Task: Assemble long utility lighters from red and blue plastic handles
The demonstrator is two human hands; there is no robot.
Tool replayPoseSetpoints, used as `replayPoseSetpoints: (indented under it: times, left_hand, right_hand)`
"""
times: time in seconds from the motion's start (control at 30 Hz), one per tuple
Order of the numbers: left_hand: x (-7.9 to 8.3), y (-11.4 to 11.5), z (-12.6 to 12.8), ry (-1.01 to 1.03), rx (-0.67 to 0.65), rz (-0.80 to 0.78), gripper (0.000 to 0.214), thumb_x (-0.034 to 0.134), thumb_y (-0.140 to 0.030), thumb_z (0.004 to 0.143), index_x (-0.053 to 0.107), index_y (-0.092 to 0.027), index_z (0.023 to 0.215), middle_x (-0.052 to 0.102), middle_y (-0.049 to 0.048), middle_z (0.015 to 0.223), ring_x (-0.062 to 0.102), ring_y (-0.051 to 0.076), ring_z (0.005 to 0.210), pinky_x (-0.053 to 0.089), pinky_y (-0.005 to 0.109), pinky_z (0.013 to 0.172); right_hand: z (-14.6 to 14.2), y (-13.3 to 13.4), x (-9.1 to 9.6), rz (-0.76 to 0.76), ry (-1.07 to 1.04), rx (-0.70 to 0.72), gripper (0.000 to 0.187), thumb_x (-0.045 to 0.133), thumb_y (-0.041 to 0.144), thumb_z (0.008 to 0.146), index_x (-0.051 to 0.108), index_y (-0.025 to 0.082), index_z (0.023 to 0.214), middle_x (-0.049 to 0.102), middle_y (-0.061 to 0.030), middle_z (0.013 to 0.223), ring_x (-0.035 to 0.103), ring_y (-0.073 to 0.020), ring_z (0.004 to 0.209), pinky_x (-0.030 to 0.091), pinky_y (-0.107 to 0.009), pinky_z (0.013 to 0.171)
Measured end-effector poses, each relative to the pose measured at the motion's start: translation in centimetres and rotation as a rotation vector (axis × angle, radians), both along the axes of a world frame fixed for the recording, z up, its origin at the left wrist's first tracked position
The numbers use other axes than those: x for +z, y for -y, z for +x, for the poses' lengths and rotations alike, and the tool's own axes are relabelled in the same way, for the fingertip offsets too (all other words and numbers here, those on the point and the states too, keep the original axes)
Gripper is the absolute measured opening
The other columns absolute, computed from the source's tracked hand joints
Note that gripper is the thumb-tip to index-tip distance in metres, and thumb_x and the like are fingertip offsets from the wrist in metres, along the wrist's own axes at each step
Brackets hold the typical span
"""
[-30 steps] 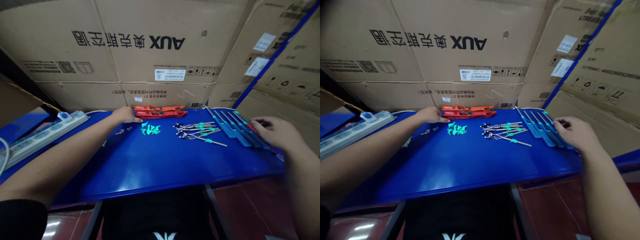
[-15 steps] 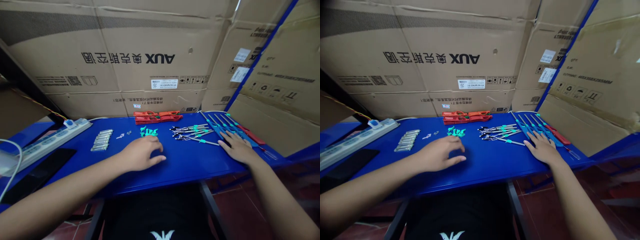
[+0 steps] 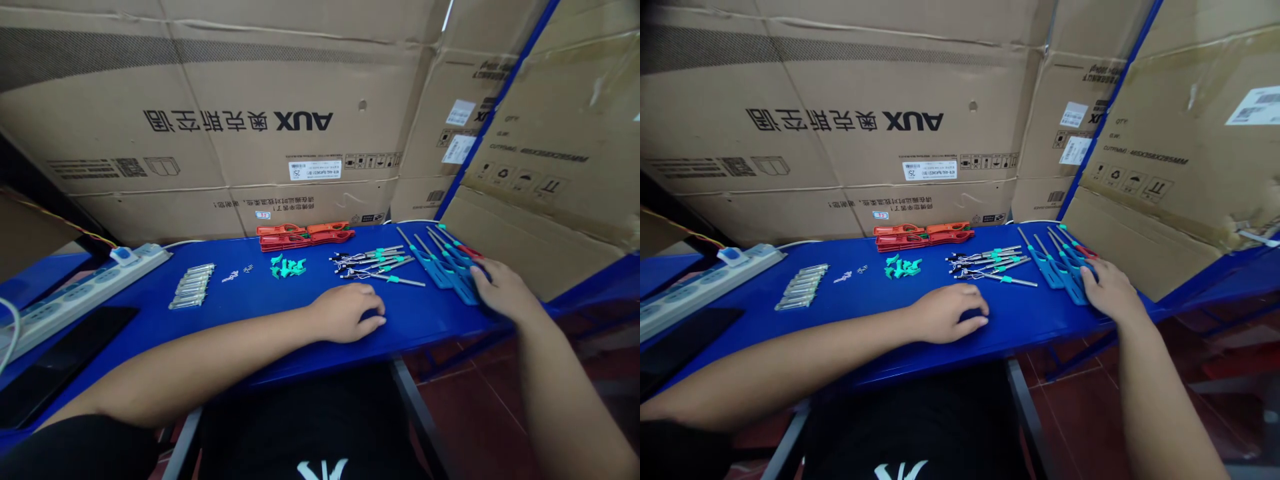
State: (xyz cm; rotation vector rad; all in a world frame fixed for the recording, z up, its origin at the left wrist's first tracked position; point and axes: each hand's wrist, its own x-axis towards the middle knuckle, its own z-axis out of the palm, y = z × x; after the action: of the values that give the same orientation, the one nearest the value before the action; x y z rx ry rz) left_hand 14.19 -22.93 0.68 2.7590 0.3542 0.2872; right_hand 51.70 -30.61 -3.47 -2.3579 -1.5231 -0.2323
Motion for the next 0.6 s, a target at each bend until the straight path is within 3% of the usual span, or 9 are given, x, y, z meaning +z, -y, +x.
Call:
replayPoseSetpoints:
  times: [0.1,0.2,0.3,0.4,0.5,0.6]
  left_hand:
    - [-0.3,-0.2,3.9,0.089,0.017,0.079,0.031,0.043,-0.031,0.100,0.066,-0.018,0.116,0.067,0.0096,0.114,0.062,0.024,0.109,0.051,0.038,0.097]
    - [-0.9,-0.2,8.0,0.083,0.026,0.153,0.037,0.042,-0.031,0.100,0.061,-0.018,0.129,0.064,0.0104,0.127,0.059,0.026,0.118,0.050,0.042,0.101]
    - [-1.7,-0.1,12.2,0.065,0.024,0.244,0.044,0.039,-0.031,0.101,0.052,-0.016,0.140,0.052,0.0135,0.147,0.049,0.026,0.134,0.043,0.043,0.112]
    - [-2.5,0.0,16.1,-0.081,0.111,0.232,0.057,0.035,-0.039,0.103,0.035,-0.015,0.154,0.031,0.0141,0.163,0.030,0.028,0.150,0.028,0.051,0.122]
    - [-3.3,0.2,17.9,-0.195,0.111,0.190,0.059,0.030,-0.041,0.103,0.033,-0.012,0.155,0.027,0.0127,0.164,0.024,0.026,0.153,0.023,0.047,0.125]
    - [-3.7,0.8,17.4,-0.189,0.062,0.194,0.062,0.033,-0.043,0.103,0.031,-0.009,0.155,0.025,0.0131,0.165,0.023,0.025,0.153,0.021,0.041,0.126]
  right_hand:
    - [0.5,0.0,-0.4,-0.044,-0.007,-0.070,0.062,0.028,0.052,0.096,0.067,0.016,0.127,0.062,-0.0201,0.137,0.056,-0.0400,0.129,0.044,-0.058,0.107]
    - [-0.7,0.9,-1.3,0.024,0.093,-0.126,0.058,0.032,0.058,0.094,0.073,0.025,0.119,0.062,-0.0144,0.138,0.055,-0.0410,0.129,0.042,-0.065,0.105]
    - [-2.3,1.8,-2.0,0.110,0.148,-0.062,0.058,0.031,0.056,0.096,0.075,0.023,0.114,0.065,-0.0136,0.135,0.058,-0.0349,0.127,0.045,-0.055,0.106]
    - [-3.4,2.6,-2.5,0.093,0.138,0.029,0.056,0.027,0.052,0.098,0.070,0.025,0.123,0.064,-0.0114,0.138,0.054,-0.0330,0.132,0.038,-0.059,0.111]
    - [-4.1,3.6,-3.5,0.052,0.092,0.041,0.058,0.023,0.049,0.100,0.061,0.025,0.136,0.057,-0.0133,0.146,0.049,-0.0338,0.138,0.036,-0.063,0.112]
    - [-4.6,5.3,-4.5,0.037,0.097,0.100,0.062,0.024,0.050,0.100,0.051,0.019,0.147,0.048,-0.0179,0.152,0.043,-0.0351,0.142,0.040,-0.057,0.111]
